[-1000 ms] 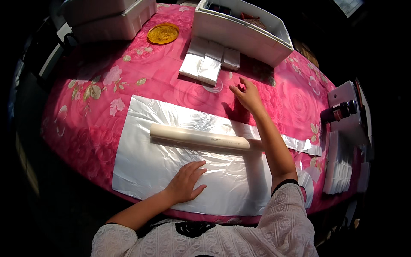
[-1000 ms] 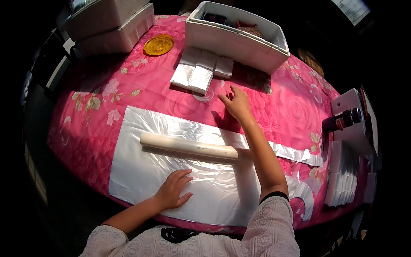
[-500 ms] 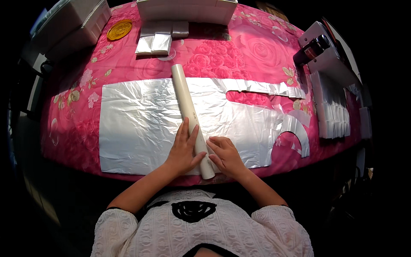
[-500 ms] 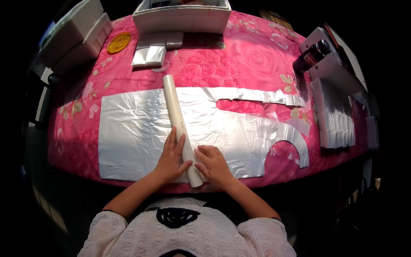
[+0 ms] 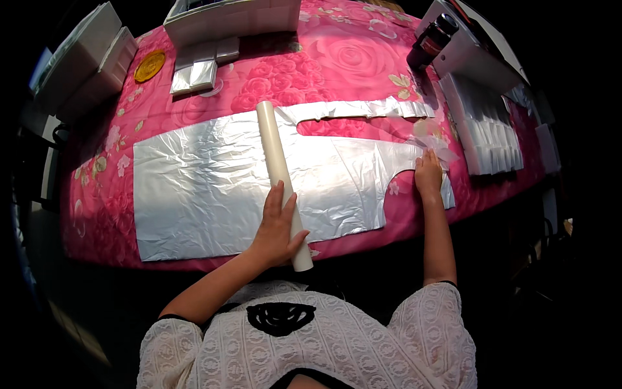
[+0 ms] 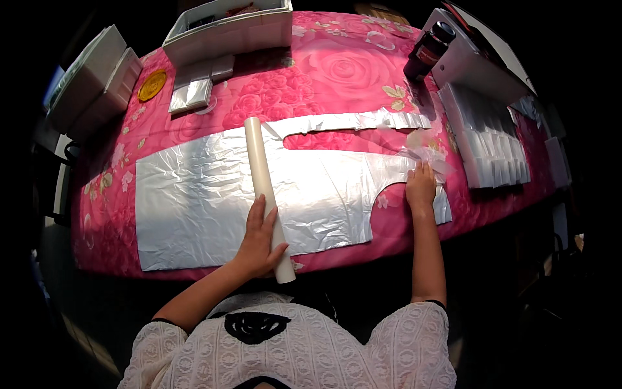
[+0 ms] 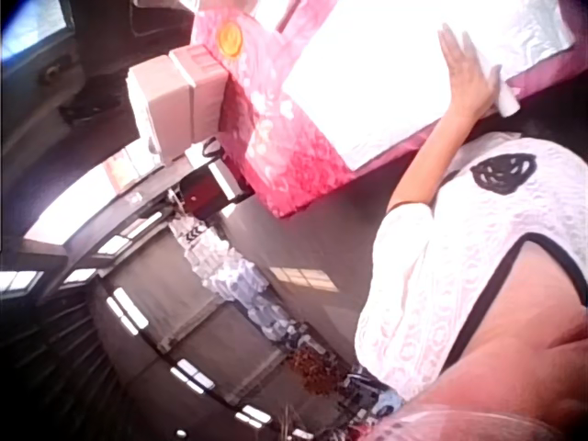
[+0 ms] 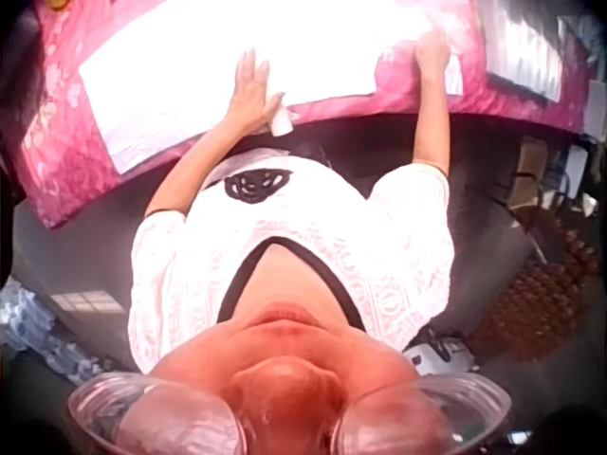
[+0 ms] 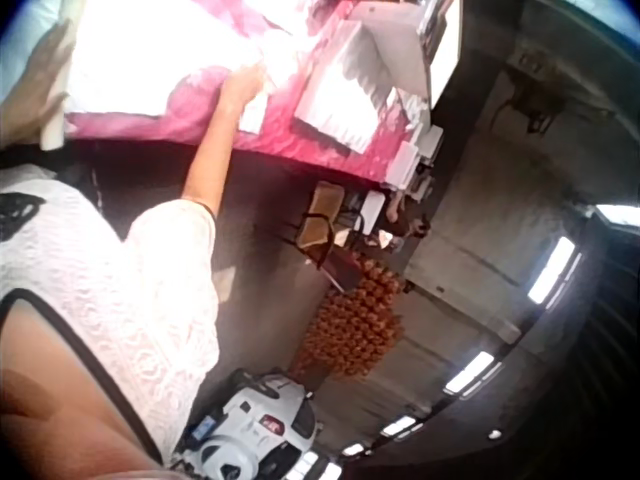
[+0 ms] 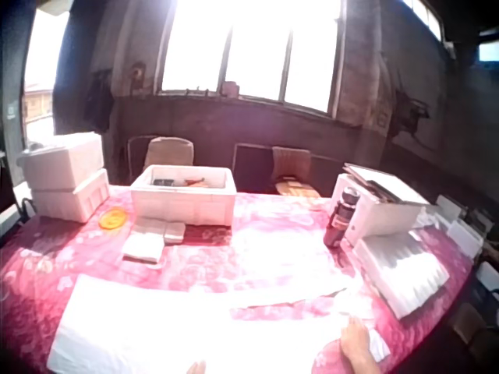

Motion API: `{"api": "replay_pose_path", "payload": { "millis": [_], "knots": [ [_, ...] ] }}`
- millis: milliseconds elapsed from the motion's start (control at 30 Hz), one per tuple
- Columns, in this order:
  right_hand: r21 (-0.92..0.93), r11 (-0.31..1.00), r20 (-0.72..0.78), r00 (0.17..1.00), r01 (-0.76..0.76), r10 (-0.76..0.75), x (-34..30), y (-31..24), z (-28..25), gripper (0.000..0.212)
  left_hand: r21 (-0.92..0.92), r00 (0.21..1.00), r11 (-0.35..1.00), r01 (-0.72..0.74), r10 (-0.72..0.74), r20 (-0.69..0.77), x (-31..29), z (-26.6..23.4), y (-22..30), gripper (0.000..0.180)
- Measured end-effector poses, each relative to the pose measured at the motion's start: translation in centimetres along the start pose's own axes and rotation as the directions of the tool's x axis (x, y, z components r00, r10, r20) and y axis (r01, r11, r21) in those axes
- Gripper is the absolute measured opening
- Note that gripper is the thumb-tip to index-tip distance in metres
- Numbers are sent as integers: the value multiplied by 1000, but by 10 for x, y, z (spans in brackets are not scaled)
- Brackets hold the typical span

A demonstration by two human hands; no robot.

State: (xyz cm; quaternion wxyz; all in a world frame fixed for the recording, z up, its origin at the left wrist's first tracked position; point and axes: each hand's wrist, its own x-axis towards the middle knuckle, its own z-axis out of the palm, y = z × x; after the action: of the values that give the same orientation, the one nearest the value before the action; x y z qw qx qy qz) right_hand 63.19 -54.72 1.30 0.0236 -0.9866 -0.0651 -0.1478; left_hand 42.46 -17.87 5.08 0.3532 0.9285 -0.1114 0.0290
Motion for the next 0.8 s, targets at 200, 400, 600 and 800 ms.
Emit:
{"api": "replay_pose_path", "payload": {
  "millis": [200, 400, 600, 800],
  "knots": [
    [79, 995, -69, 995, -66, 71, -12, -18, -25, 12, 68, 998, 996, -63, 64, -11, -6, 1, -1, 73],
    [555, 832, -108, 989, -21, 97, -26, -82, -49, 10, 32, 998, 998, -59, 59, 6, -3, 4, 2, 73],
    [393, 861, -90, 945, 323, -314, -23, -84, -12, 36, 81, 999, 996, -46, 44, 33, -3, 2, 5, 71],
    [204, 976, 33, 997, -75, 70, -22, 15, 2, 38, 43, 998, 998, -55, 54, 25, -7, 2, 4, 73]
  ]
}}
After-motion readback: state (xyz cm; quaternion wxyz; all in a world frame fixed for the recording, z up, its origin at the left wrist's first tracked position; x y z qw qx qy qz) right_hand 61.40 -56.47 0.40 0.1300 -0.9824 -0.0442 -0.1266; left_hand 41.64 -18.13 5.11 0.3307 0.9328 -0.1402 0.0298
